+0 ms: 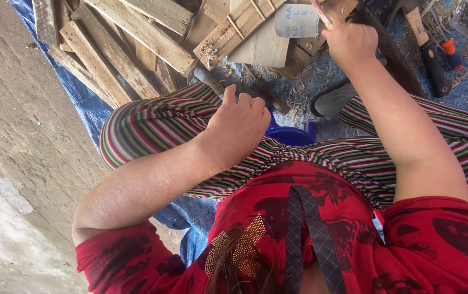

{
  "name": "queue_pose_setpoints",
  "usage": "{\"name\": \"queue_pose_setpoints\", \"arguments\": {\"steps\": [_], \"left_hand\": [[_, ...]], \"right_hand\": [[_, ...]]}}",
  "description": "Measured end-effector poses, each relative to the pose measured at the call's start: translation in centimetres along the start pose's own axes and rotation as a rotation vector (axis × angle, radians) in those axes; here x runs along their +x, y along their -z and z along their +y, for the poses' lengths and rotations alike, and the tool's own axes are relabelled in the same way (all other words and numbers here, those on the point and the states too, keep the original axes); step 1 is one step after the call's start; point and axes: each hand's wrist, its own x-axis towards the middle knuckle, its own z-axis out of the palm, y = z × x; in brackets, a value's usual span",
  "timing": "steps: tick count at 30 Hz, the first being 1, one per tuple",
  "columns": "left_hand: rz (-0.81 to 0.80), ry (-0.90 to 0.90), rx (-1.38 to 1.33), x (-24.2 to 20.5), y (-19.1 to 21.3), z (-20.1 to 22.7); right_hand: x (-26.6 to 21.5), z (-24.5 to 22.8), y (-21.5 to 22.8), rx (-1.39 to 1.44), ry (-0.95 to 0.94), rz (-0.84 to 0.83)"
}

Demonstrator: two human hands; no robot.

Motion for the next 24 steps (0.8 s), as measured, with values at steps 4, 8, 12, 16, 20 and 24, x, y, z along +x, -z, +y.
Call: {"name": "queue_pose_setpoints", "arguments": {"steps": [4,8,12,16,20,24], "left_hand": [[0.036,-0.013,0.02,-0.2,0.0,0.1],[0.057,-0.015,0.032,-0.3,0.1,0.2],[0.02,0.001,-0.003,0.0,-0.3,0.1],[0.004,0.005,0.015,0.0,-0.1,0.1],[-0.018,0.001,0.015,0.2,0.1,-0.2],[0.021,0.019,0.014,0.0,-0.5,0.0]], "right_hand": [[-2.7,1.1,-0.6,-0.135,0.053,0.113],[-2.1,1.4,-0.7,-0.153,0.044,0.134],[0.8,0.7,-1.1,-0.121,-0.003,0.085],[2.7,-0.2,0.5,-0.051,-0.03,-0.045],[1.9,0.9,-0.4,-0.074,0.001,-0.073],[-1.4,1.6,-0.8,-0.055,0.044,0.023]]}}
